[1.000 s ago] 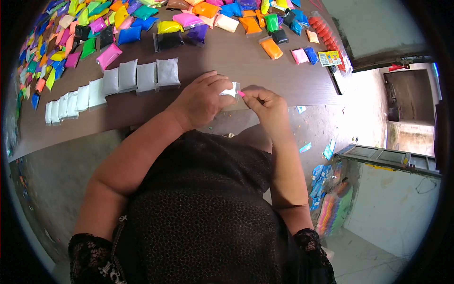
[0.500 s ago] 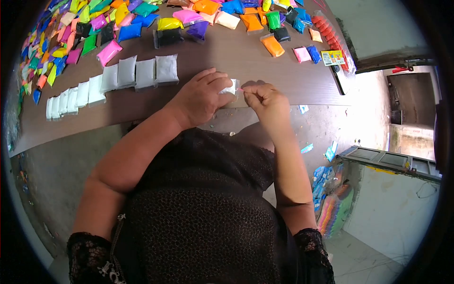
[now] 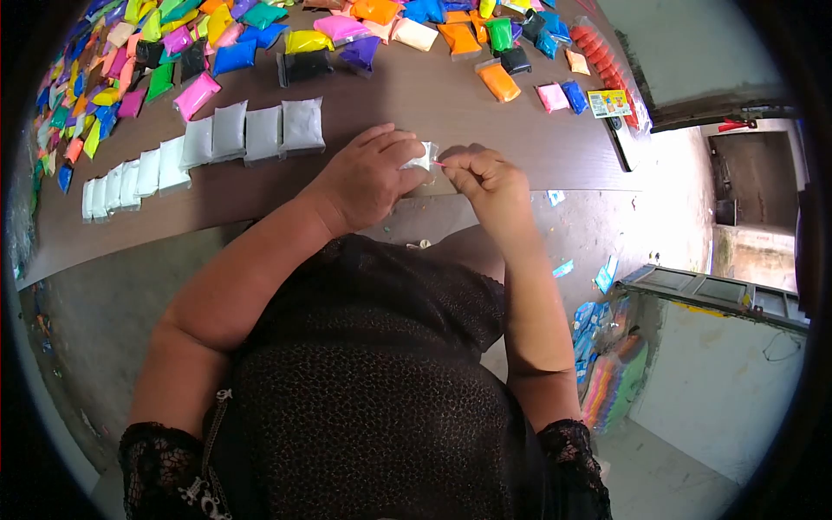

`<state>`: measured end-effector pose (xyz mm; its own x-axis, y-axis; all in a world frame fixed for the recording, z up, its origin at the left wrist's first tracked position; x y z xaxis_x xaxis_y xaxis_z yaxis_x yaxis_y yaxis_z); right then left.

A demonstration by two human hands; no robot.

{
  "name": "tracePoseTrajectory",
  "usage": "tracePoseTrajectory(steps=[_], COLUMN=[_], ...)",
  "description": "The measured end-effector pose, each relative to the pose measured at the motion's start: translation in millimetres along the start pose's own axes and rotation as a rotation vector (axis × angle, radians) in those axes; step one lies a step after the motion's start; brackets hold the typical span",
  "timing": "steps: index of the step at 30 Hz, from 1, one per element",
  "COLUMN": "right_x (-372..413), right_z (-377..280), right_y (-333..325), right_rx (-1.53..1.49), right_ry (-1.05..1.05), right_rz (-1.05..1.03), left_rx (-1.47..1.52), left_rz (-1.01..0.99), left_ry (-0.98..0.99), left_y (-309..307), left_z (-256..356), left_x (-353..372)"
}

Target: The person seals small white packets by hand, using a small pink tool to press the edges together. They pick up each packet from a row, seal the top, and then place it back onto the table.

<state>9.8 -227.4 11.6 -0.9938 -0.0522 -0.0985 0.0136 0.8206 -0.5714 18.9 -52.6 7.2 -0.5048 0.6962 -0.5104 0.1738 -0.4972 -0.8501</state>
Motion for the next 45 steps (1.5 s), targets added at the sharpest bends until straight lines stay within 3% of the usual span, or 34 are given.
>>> tracePoseTrajectory(steps=[9, 14, 20, 27, 33, 41, 45], right_x=[-3, -10, -10, -12, -11, -5, -6], right_z=[-12, -24, -27, -27, -18, -30, -27], right_y=[1, 1, 2, 1, -1, -2, -3], right_rx=[0.156, 0.428, 0.507, 0.493, 0.361, 0.423, 0.381], right_ry=[-0.049, -0.173, -0.315, -0.350, -0.253, -0.432, -0.371], right_rz=[0.008, -0.056, -0.045, -0.108, -0.067, -0.094, -0.094], left_rx=[0.043, 0.035, 0.011, 0.019, 0.019, 0.080, 0.126], left_rz=[-0.011, -0.015, -0.020, -0.029, -0.036, -0.032, -0.026], left_ry=[-0.016, -0.013, 0.005, 0.011, 0.015, 0.015, -0.024], left_y=[2, 5, 5, 5, 4, -1, 2], left_z=[-2, -2, -2, -1, -1, -2, -6], left_x=[1, 2, 2, 1, 1, -2, -2])
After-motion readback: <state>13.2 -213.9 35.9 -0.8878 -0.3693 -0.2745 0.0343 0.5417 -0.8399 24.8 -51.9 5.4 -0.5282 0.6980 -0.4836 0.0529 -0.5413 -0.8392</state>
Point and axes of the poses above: each hand's wrist, its own x-axis away from the middle knuckle, its own y-axis out of the palm, z = x × y, the point moved 7 cm from there along -x, towards the middle knuckle, and after that the axes turned 9 degrees about -x, right-handed, at the moved point
